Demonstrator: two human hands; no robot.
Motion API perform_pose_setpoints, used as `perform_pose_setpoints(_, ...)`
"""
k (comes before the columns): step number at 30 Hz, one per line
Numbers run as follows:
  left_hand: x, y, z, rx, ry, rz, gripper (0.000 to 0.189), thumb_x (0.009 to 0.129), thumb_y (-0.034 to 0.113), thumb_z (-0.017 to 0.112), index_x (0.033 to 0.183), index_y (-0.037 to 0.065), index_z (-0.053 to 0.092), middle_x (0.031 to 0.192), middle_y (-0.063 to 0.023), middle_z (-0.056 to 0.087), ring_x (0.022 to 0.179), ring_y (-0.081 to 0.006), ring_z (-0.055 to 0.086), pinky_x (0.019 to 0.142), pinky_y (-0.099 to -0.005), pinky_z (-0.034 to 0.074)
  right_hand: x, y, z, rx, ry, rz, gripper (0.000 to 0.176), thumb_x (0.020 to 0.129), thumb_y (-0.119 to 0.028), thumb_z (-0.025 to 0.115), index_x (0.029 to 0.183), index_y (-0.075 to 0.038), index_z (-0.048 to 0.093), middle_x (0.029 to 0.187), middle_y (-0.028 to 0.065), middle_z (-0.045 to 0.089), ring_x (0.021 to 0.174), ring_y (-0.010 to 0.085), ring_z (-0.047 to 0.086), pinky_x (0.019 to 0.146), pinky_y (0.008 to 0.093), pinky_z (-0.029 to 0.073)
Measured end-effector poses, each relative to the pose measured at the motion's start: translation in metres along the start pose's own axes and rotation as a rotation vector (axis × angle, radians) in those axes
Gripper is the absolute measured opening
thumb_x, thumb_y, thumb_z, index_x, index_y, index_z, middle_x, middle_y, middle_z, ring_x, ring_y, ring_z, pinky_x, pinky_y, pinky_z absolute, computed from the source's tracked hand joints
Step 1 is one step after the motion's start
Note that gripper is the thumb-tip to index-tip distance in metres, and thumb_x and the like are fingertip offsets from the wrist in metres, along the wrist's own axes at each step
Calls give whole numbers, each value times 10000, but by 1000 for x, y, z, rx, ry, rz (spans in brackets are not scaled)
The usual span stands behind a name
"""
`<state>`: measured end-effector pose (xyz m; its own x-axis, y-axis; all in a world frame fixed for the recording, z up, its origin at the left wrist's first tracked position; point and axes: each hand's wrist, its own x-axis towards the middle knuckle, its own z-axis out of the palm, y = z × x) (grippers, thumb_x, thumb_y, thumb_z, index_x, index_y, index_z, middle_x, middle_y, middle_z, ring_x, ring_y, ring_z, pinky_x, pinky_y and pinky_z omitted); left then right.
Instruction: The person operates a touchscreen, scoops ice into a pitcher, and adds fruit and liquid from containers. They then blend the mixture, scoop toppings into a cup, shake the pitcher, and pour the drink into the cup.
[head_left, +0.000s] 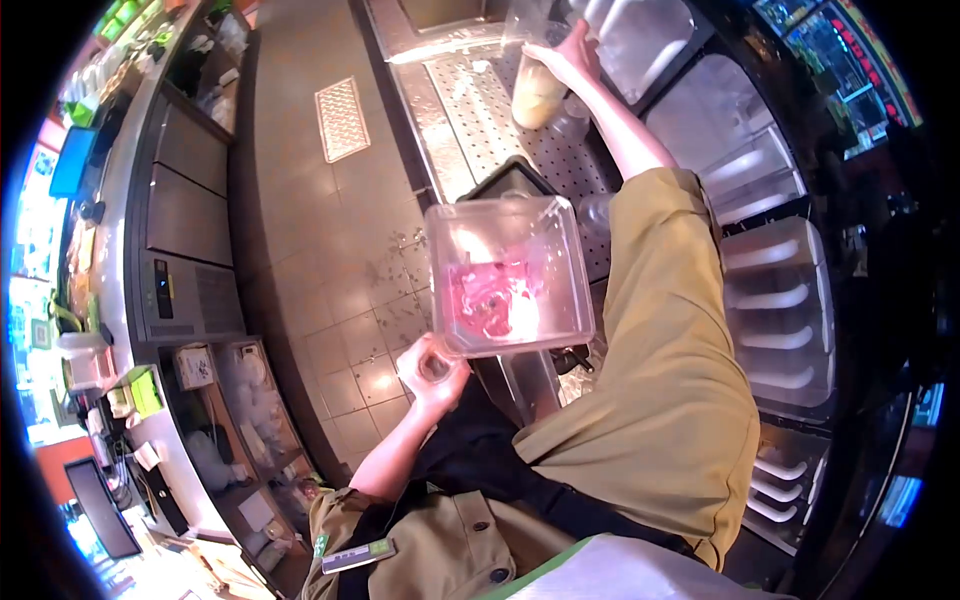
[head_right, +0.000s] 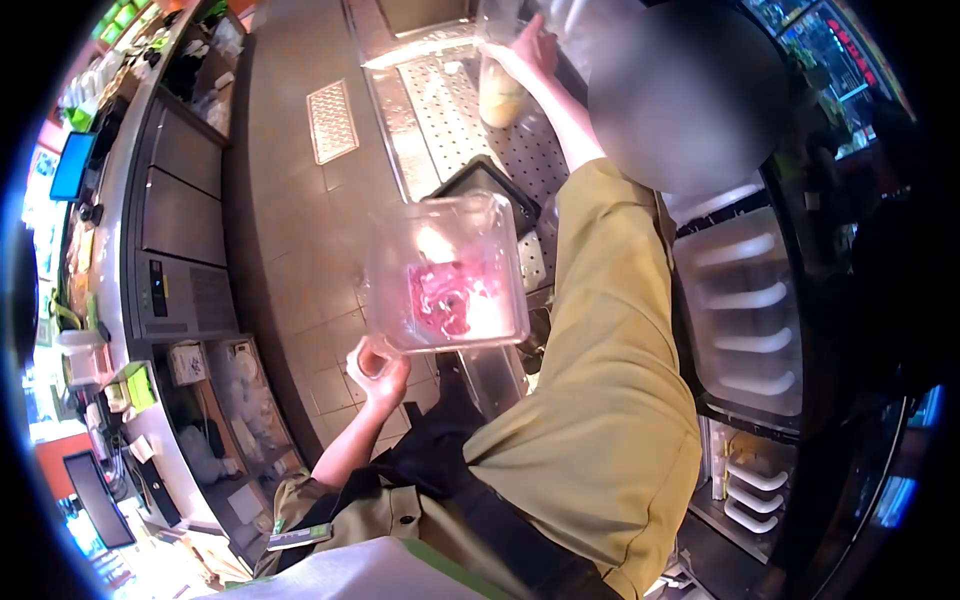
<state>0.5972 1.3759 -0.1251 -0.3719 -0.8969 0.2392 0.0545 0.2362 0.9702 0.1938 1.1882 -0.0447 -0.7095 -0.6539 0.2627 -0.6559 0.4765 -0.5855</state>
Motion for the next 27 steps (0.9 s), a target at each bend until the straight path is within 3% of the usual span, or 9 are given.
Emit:
perform_pose_setpoints(6,32,-27,27,47,68,56,206,619,108,685,727,38,524,689,-1,529,636,-99,497,582,-253,415,-57,33,-52,149,113,-358,549,800,-359,540,1276,-125,398,1270,219,392,1202,342,340,994,412,300)
perform_pose_setpoints(8,45,-34,40,124,111,199,189,645,108,689,738,25,545,690,-1,546,631,-92,501,583,-234,409,-123,130,-77,462,156,-347,401,749,-155,657,1048,26,461,898,178,583,811,256,604,712,316,485)
perform_pose_setpoints(9,49,-29,49,128,113,121,162,618,78,657,667,30,511,615,-6,517,565,-89,480,545,-231,403,-196,111,-86,593,520,-329,32,805,31,520,783,8,517,700,69,583,595,150,568,567,249,461)
perform_pose_setpoints(10,55,-26,57,137,116,70,150,591,49,625,596,35,476,540,-12,488,499,-85,460,506,-228,398,-243,143,-89,144,666,-489,87,790,42,499,722,-12,504,694,60,564,556,153,523,525,272,438)
perform_pose_setpoints(15,56,-25,84,136,65,106,178,620,92,685,635,13,526,539,-17,501,477,-77,467,573,-237,437,-401,204,5,-514,-489,-217,194,696,-231,585,774,-58,625,737,102,612,658,247,608,595,364,483)
perform_pose_setpoints(18,46,-26,84,40,-70,6,465,631,147,724,1008,-2,496,851,-75,546,795,-147,554,794,-302,427,-431,239,74,-729,-886,53,349,732,-397,534,730,-66,643,656,94,609,615,251,609,561,356,474)
perform_pose_setpoints(21,26,-21,68,276,-17,339,664,705,100,680,1243,14,300,1191,-135,402,1024,-201,473,936,-337,344,-440,240,75,-950,-745,-34,268,783,-310,512,771,-97,675,775,92,656,738,200,643,572,357,482)
perform_pose_setpoints(22,18,-29,51,258,-81,221,769,729,120,655,1315,26,167,1292,-155,262,1154,-262,376,1028,-393,226,-432,244,72,-825,-877,275,263,771,-283,511,800,-83,679,871,115,648,797,231,640,629,387,490)
perform_pose_setpoints(27,-47,-144,-104,865,40,-64,490,795,202,615,1225,74,419,1236,-185,306,1090,-269,408,923,-369,368,-468,281,-36,-318,-555,547,359,797,-286,460,808,37,616,780,214,618,756,351,615,657,426,466)
